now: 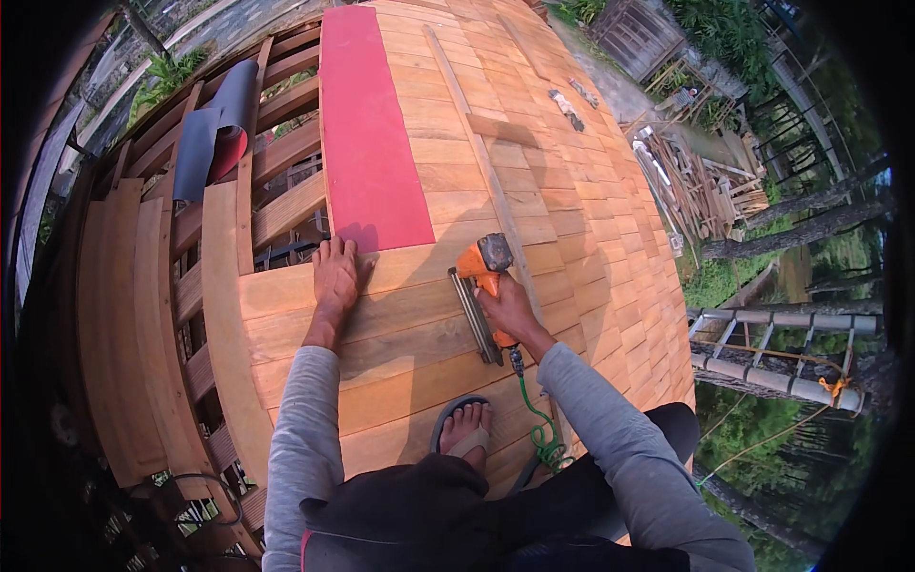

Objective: The person installs wooden shingles on a curved roof structure using a pneumatic nail gun. The person positions each shingle, aligns it with the existing row, and secures it with the nail gun, occasionally adjusting the waterproof membrane underneath.

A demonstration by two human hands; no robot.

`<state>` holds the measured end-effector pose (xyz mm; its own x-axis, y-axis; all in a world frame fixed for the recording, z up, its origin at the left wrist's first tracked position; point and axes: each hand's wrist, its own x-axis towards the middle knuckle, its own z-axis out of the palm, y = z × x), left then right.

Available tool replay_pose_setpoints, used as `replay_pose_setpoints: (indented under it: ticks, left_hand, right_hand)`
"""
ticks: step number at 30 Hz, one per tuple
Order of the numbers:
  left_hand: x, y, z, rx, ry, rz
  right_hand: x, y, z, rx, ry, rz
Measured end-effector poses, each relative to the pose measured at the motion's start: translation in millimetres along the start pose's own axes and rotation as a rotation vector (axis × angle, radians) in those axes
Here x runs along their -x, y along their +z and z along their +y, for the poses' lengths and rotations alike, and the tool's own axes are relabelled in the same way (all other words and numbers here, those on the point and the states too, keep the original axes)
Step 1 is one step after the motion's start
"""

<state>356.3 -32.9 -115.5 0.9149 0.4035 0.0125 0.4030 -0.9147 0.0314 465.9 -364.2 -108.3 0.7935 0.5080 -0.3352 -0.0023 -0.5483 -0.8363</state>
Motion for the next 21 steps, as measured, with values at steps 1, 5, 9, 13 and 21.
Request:
replay_pose_setpoints:
  ticks: [1,5,9,13,21]
  left_hand:
    - [0,-1,0,0.002,0.025,0.049]
    - [1,-2,2,0.025,0.030,0.053]
    - [1,-1,2,0.036,0.000,0.004]
    - [3,-6,0,0.138,0.003,-0.012]
    - [159,-89,-59,0.002,-0.480,0.576]
  right_hand:
    - [-2,0,0,-0.010,-0.069,0.023]
    - [-10,-12,-2,0.053,-0.118,0.059]
    - [-29,-6,-7,-0.208,-0.004,0.015]
    - [-54,5,-10,0.159,-0.155,0.044]
    - [-47,32,-92,0.075,-0.457,-0.091]
